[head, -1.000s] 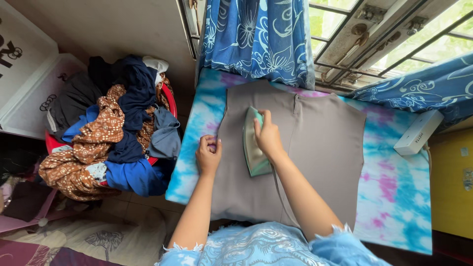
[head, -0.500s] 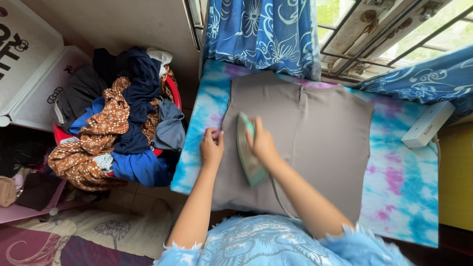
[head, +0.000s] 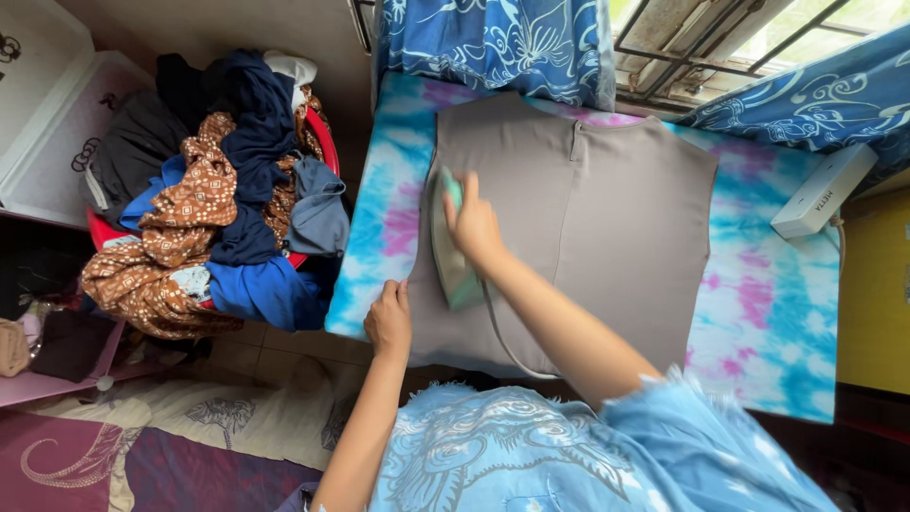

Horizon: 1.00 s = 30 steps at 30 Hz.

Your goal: The person irons a gray short-sleeved shirt on a tie-dye patterned ironing board. They smooth the fabric, use a steam iron to press the front and back, and fold the shirt neatly at the end.

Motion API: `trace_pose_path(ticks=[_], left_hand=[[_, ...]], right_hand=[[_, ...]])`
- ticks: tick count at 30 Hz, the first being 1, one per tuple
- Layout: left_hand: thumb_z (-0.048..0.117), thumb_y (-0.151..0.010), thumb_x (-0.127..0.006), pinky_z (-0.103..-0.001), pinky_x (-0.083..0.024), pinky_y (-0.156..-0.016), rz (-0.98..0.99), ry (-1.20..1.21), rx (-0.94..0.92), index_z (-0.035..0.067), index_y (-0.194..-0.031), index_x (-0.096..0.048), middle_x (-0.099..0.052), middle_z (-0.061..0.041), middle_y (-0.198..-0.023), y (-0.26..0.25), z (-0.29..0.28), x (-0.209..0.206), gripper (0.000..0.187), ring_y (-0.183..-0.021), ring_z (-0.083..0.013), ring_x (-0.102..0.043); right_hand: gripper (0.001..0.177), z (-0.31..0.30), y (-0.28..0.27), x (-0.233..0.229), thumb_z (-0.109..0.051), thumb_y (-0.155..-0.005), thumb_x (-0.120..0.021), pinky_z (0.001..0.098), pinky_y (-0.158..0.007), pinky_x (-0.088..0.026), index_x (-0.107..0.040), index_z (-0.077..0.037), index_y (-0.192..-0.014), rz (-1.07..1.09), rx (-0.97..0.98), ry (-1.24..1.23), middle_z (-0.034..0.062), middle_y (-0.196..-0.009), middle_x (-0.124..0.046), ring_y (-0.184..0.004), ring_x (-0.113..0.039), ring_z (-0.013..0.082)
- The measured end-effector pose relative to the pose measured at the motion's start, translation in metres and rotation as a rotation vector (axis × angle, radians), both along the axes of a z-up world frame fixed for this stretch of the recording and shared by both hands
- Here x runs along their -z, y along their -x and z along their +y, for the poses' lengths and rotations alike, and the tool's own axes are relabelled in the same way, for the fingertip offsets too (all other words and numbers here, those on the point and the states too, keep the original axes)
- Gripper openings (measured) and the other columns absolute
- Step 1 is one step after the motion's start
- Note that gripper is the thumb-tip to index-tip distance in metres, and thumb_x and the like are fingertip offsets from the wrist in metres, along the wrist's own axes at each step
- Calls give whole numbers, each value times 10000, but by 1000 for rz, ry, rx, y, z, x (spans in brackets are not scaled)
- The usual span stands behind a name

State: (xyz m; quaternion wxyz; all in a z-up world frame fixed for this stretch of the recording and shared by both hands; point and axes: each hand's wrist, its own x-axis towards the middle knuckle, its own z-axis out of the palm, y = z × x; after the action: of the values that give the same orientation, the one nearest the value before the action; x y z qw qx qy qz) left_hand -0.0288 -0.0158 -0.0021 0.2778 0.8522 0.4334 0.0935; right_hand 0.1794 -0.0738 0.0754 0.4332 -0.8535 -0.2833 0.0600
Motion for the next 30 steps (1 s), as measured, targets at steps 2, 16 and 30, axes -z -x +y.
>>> trace_pose_path(ticks=[2,16,30], left_hand=[[414,-1069,-524,-532,-519,-657,-19,0,-5,102,-927,-622,-718,-163,-780,1,2,3,356,-753,-433,-685],[222,-721,-879,-311,-530,-598,-79,485,148,50,-946,-688,-747,-47,-768,88,4,-17,341,-630,-140,-638],[211,-808,-759,-315,-473,-848,-277,733,245,46,-1065,-702,-759,-43,-935,119,1,19,311,-879,-159,-673]], right_hand=[[370,-31,51,-2,-255,-1027,-583,575,-613,-492,-436,-120,-1338,38,-37,-16,279,-808,-682,-725,-659,510],[439,12,18,-25,-286,-1017,-589,399,-403,-518,-364,-152,-1369,468,62,-178,151,-676,-670,-430,-644,260],[454,1,12,-7,-265,-1041,-632,430,-536,-520,-373,-130,-1388,154,136,-135,178,-790,-687,-591,-663,263]])
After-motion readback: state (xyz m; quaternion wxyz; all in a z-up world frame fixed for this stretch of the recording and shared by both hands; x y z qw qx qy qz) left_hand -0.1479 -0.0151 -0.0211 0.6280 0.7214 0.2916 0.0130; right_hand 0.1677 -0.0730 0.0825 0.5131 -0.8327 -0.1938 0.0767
